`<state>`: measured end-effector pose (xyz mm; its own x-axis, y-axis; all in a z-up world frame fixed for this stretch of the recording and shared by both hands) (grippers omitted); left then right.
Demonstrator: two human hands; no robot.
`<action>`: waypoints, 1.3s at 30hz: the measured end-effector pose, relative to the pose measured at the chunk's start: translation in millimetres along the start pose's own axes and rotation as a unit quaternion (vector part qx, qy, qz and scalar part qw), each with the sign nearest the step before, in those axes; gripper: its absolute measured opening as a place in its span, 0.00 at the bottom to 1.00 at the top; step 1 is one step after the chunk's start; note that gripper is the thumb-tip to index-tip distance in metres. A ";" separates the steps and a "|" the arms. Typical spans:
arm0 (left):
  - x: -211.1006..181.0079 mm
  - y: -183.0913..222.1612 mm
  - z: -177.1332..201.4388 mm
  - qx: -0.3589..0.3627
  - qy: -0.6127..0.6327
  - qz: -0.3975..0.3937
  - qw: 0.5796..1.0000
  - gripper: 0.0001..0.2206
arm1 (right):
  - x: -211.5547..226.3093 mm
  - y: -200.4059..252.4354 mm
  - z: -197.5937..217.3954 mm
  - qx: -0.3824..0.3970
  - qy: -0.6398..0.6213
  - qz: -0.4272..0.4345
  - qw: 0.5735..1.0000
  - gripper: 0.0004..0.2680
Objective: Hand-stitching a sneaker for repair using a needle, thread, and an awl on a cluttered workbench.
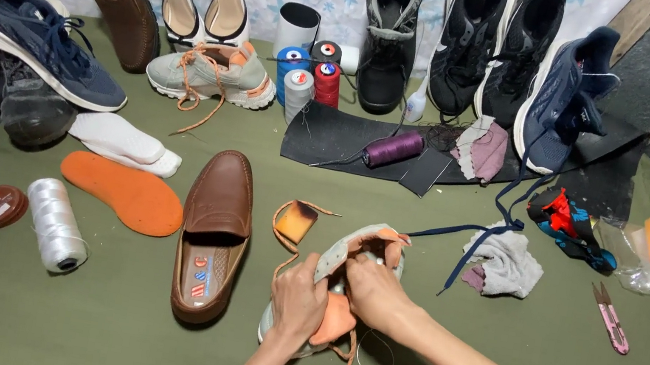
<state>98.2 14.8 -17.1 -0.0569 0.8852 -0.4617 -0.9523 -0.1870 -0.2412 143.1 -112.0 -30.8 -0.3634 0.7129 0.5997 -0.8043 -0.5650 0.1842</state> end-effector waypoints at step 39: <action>-26.9 -10.3 -19.3 0.063 -0.079 0.052 0.994 0.16 | 9.0 48.2 8.2 -0.035 0.107 -0.109 0.988 0.07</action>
<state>115.4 -15.4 -18.7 -0.1928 0.9216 -0.3369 -0.9684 -0.2340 -0.0859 104.9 -136.2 -10.2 -0.2633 0.8902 0.3718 -0.9019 -0.3639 0.2326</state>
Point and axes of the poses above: each hand's wrist, its own y-axis away from the middle knuckle, its own z-axis out of the back of the hand, x = y × z, the point moved 9 cm from there along -y, towards the middle knuckle, and after that the axes turned 10 degrees about -y, right-handed, at the moved point
